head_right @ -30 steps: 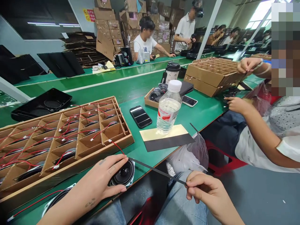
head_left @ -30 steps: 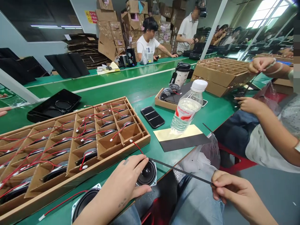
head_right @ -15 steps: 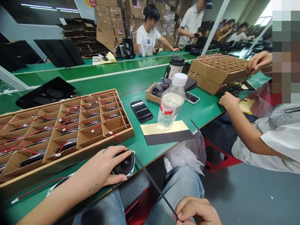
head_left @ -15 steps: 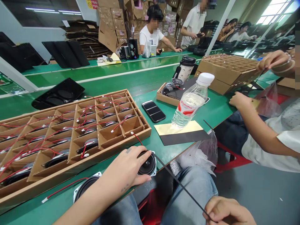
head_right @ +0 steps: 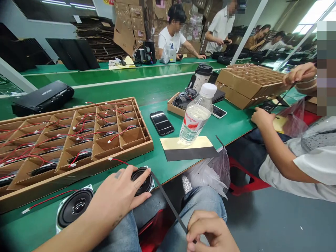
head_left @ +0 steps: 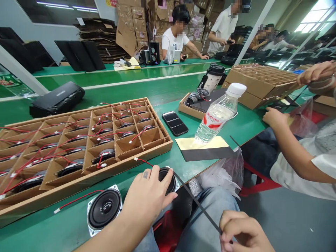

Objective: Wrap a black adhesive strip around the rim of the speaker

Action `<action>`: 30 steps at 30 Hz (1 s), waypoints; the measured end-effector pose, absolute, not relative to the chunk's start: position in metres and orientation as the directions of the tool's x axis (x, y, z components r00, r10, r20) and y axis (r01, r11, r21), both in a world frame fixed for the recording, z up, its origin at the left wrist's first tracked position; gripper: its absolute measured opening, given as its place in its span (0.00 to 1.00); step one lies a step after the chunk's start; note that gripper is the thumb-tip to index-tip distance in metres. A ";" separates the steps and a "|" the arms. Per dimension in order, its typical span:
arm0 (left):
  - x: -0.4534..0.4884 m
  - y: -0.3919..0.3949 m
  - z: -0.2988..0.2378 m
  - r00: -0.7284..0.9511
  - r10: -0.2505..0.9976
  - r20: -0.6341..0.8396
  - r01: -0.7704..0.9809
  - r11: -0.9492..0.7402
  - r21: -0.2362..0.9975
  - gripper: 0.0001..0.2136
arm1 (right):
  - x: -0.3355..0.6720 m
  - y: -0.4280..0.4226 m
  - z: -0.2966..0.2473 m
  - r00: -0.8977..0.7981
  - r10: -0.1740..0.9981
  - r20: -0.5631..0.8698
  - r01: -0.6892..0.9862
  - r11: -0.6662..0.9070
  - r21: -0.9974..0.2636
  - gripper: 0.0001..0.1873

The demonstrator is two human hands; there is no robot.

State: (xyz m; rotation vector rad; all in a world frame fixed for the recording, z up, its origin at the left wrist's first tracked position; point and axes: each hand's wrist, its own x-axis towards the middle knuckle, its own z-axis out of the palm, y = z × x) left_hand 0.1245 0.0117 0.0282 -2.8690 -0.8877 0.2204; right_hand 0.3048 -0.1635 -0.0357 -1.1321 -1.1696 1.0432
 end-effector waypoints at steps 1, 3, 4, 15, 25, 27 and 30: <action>0.125 0.008 0.029 0.800 0.592 -0.097 0.570 -0.801 -0.184 0.25 | 0.309 -0.160 -0.038 0.091 0.990 0.105 -0.144 0.117 -0.983 0.11; 0.125 0.008 0.034 0.794 0.596 -0.122 0.570 -0.798 -0.195 0.28 | 0.319 -0.154 -0.043 0.025 0.997 0.074 -0.354 0.078 -0.932 0.12; 0.125 0.011 0.037 0.803 0.579 -0.145 0.552 -0.812 -0.189 0.31 | 0.323 -0.150 -0.045 -0.006 0.997 0.075 -0.415 0.066 -0.907 0.14; 0.117 0.066 0.050 0.962 0.165 -0.220 0.173 -0.985 0.020 0.31 | 0.348 -0.114 -0.005 0.261 0.945 0.198 0.004 0.204 -0.979 0.06; 0.104 0.053 0.032 0.916 0.369 -0.160 0.379 -0.924 0.041 0.37 | 0.352 -0.054 0.030 0.285 0.805 0.520 0.309 0.437 -0.845 0.06; 0.103 0.053 0.031 0.917 0.369 -0.153 0.381 -0.923 0.057 0.39 | 0.352 -0.051 0.031 0.269 0.797 0.541 0.335 0.450 -0.828 0.06; 0.102 0.054 0.030 0.926 0.357 -0.126 0.367 -0.927 0.073 0.39 | 0.356 -0.057 0.020 0.278 0.815 0.509 0.267 0.443 -0.856 0.05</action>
